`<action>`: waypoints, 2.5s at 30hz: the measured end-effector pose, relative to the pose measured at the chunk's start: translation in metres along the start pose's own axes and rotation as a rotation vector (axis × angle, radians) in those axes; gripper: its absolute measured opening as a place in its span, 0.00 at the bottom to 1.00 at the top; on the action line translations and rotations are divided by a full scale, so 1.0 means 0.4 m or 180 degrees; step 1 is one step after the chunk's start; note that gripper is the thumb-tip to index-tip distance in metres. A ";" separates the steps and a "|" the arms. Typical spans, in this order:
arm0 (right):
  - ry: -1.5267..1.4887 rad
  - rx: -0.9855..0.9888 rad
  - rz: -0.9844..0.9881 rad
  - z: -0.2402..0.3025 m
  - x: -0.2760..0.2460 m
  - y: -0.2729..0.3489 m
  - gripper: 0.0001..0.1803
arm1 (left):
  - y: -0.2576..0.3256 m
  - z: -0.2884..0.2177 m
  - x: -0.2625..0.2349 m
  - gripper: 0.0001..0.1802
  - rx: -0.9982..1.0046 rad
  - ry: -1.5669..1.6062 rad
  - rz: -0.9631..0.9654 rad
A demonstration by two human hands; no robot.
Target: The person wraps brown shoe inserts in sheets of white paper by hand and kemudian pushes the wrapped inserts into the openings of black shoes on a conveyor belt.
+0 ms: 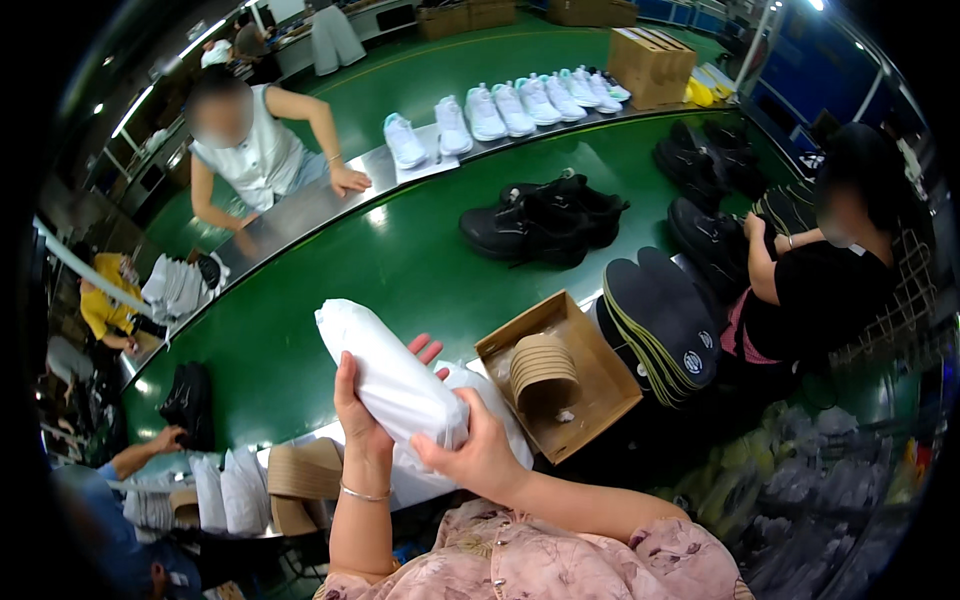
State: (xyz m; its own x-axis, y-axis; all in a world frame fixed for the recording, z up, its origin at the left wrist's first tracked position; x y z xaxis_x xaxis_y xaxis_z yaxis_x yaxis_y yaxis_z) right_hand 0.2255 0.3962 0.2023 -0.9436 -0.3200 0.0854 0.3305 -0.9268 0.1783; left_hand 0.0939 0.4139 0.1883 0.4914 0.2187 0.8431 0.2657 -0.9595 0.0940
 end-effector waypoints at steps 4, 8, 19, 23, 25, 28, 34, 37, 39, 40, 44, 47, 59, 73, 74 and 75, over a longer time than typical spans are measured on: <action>-0.1414 0.0781 0.0484 -0.072 -0.048 -0.137 0.27 | -0.121 0.036 -0.001 0.29 -0.0125 -0.0370 0.0135; -0.1116 0.0551 0.0147 0.007 -0.201 -0.216 0.37 | -0.238 0.127 0.028 0.25 0.0146 -0.0775 -0.0183; 0.0130 -0.0076 -0.0187 0.152 -0.621 -0.513 0.24 | -0.536 0.452 0.201 0.43 -0.0003 -0.0837 -0.0081; 0.3145 -0.1687 -0.0709 0.234 -0.748 -0.576 0.27 | -0.651 0.480 -0.021 0.47 0.0872 -0.3246 -0.0936; 0.3746 -0.1516 -0.0042 0.159 -0.704 -0.612 0.23 | -0.681 0.484 -0.066 0.47 0.1246 -0.4210 -0.0994; 0.4650 -0.1798 0.0586 0.097 -0.625 -0.660 0.17 | -0.735 0.522 -0.056 0.47 0.1564 -0.4805 -0.0690; 0.4919 -0.2219 0.1179 -0.004 -0.482 -0.780 0.15 | -0.793 0.512 -0.121 0.13 0.1113 -0.4635 -0.0540; 0.4382 -0.1586 0.1155 -0.088 -0.443 -0.846 0.13 | -0.775 0.486 -0.065 0.12 0.0655 -0.4582 -0.0335; 0.3907 -0.1558 0.0509 -0.164 -0.420 -0.860 0.13 | -0.792 0.481 -0.066 0.09 0.1119 -0.4645 0.0095; 0.3677 -0.1647 0.0097 -0.196 -0.407 -0.854 0.13 | -0.795 0.473 -0.082 0.09 0.0994 -0.4592 0.0023; 0.4551 -0.1832 -0.0136 -0.221 -0.356 -0.814 0.21 | -0.777 0.454 -0.119 0.08 0.0738 -0.4417 -0.0124; 0.5173 -0.1374 0.0681 -0.217 -0.343 -0.810 0.22 | -0.775 0.444 -0.109 0.08 0.0696 -0.4501 -0.0058; 0.4120 -0.0666 0.0685 -0.349 -0.324 -0.905 0.23 | -0.760 0.452 -0.125 0.08 0.0735 -0.4543 0.0015; 0.3576 -0.0449 0.0746 -0.347 -0.315 -0.926 0.27 | -0.780 0.438 -0.128 0.11 0.0969 -0.5022 0.0003; 0.3358 -0.0246 0.0783 -0.335 -0.326 -0.923 0.28 | -0.788 0.438 -0.127 0.12 0.0993 -0.5077 0.0005; 0.3310 -0.0318 0.0890 -0.312 -0.336 -0.919 0.27 | -0.795 0.439 -0.125 0.12 0.0984 -0.5057 0.0066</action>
State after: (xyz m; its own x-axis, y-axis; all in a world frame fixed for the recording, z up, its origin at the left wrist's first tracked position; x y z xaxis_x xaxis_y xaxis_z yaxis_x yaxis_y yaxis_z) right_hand 0.2281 0.7552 0.0030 -0.4068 -0.4890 -0.7716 0.5781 -0.7918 0.1970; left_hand 0.1305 0.7396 0.0234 0.7618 0.3488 -0.5458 0.3000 -0.9368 -0.1800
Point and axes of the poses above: each hand's wrist, its own y-axis away from the middle knuckle, its own x-axis out of the palm, z = x × y, the point moved 8 cm from there along -y, towards the middle knuckle, and after that the axes turned 11 degrees about x, right-handed, at the moved point
